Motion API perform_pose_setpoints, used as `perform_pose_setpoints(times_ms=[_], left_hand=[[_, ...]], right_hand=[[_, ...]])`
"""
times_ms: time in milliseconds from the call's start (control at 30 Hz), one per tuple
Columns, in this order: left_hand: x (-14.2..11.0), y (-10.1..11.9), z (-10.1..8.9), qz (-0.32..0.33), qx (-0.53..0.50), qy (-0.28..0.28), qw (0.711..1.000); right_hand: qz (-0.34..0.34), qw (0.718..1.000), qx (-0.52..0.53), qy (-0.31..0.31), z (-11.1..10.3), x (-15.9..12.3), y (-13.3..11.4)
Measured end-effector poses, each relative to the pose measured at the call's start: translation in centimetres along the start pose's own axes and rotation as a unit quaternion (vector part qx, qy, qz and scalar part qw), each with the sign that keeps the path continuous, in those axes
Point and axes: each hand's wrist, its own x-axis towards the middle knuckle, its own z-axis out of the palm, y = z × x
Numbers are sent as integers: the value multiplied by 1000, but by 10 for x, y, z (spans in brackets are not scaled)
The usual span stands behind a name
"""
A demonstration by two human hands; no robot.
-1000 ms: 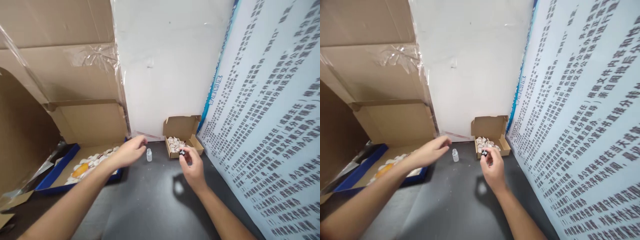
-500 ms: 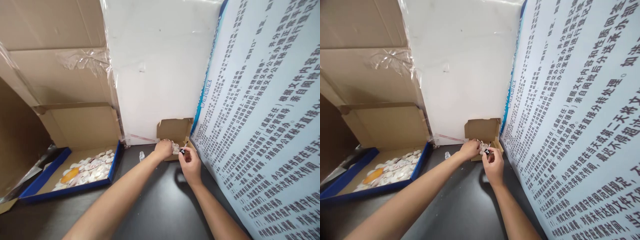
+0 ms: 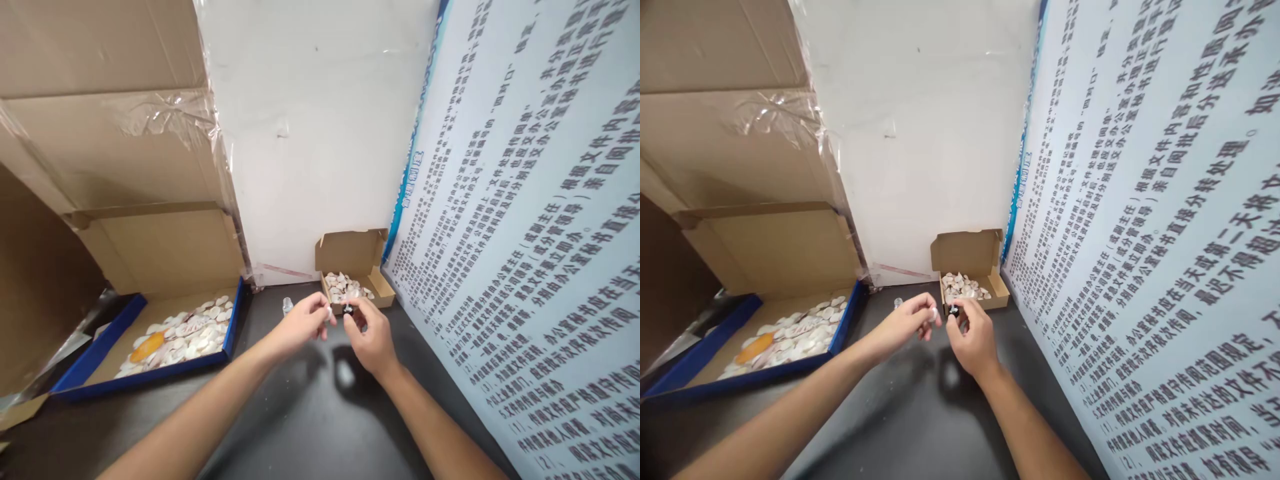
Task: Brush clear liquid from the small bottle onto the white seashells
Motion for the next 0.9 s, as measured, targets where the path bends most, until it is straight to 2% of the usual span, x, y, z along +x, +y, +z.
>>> perform_pose_setpoints(times_ms=[33, 100, 200, 367, 467, 600, 767, 900], left_hand=[[-14, -8, -4, -8, -34, 3, 999], [-37, -23, -14, -25, -65, 48, 996], [-61, -41, -26, -54, -114, 94, 987], [-76, -56, -34, -66, -229, 96, 966], [-77, -63, -33, -50, -248, 80, 964], [-77, -64, -34, -50, -202, 79, 975], [-78, -61, -37, -50, -123, 90, 987], [-82, -64, -35, 20, 18, 114, 993]], right_hand=[[-5, 1000, 7, -27, 3, -3, -6], [-15, 997, 17, -76, 9, -10, -14], [-17, 992, 18, -124, 13, -16, -18], [-23, 985, 10, -171, 13, -19, -19], [-37, 982, 5, -184, 13, -21, -23], [-44, 983, -6, -180, 14, -24, -30], [-20, 986, -8, -163, 16, -26, -30], [-11, 987, 12, -158, 17, -26, -28]])
